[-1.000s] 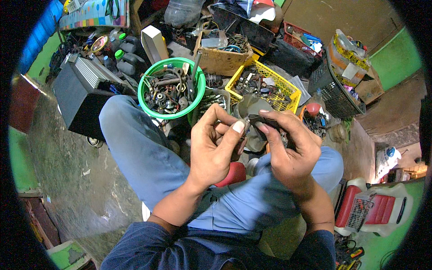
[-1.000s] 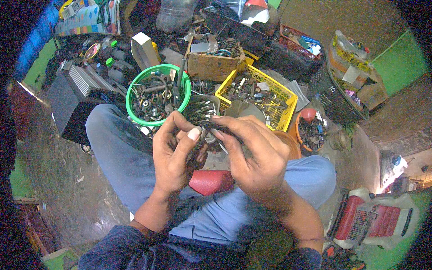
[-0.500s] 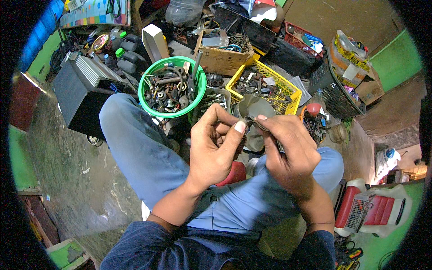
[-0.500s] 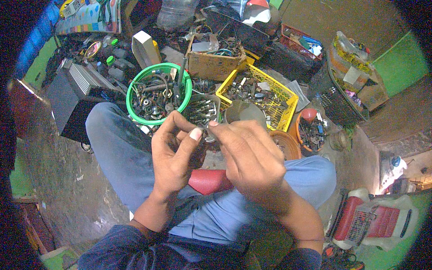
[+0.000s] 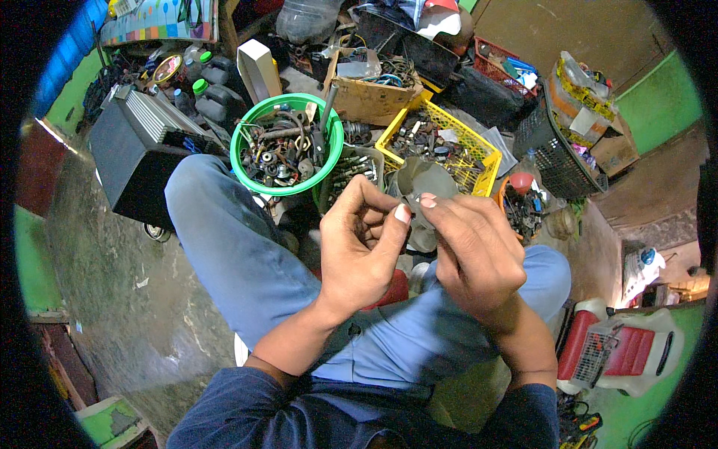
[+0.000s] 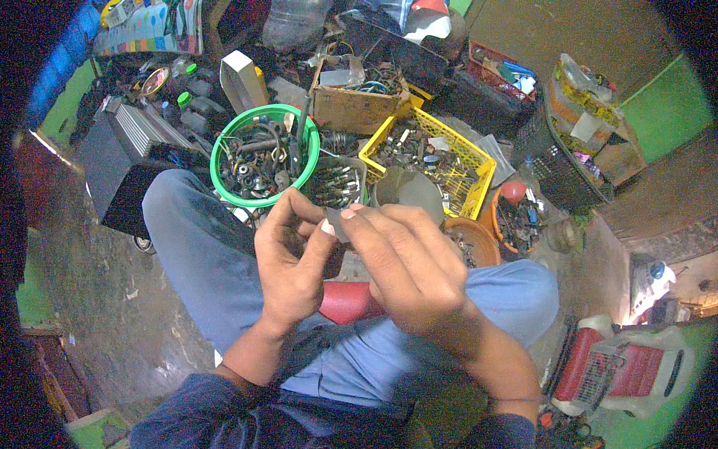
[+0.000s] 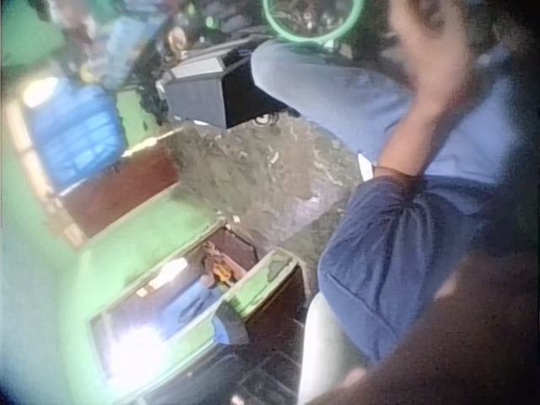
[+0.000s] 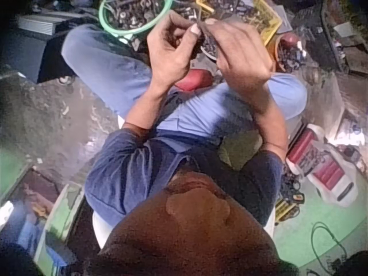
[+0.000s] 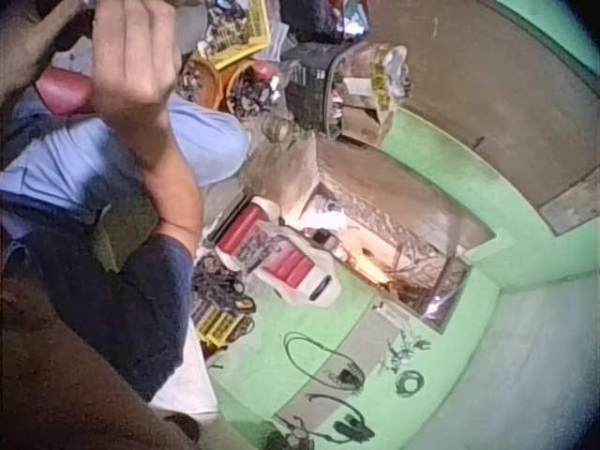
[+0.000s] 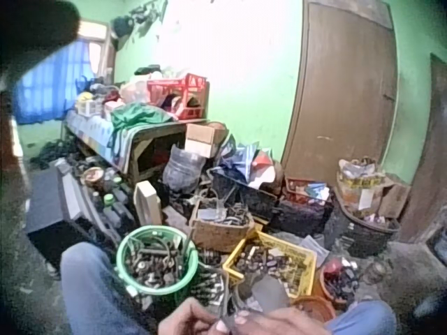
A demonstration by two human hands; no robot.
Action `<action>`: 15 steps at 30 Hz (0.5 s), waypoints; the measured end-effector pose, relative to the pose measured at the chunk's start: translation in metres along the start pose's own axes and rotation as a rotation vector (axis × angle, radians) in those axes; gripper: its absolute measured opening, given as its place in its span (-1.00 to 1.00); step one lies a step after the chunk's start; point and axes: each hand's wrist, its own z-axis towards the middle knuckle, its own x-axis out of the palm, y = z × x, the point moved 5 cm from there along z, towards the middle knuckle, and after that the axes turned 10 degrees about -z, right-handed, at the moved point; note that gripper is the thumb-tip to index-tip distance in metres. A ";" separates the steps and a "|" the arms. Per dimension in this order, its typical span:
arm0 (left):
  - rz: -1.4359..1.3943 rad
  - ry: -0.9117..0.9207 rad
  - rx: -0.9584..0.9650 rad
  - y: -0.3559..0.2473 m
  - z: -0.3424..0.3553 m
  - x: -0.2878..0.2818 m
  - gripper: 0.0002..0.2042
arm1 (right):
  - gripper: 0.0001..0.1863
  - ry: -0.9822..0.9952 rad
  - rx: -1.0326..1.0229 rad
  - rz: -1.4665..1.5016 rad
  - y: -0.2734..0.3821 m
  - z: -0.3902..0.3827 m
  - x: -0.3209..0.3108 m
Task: The person holds a metal mechanical component and a small rod, inserting the rod into an opening in the component and aligning several small internal parts by hand.
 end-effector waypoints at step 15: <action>0.007 -0.028 0.046 -0.001 -0.002 0.002 -0.88 | -0.45 -0.017 -0.021 0.012 0.001 0.000 -0.002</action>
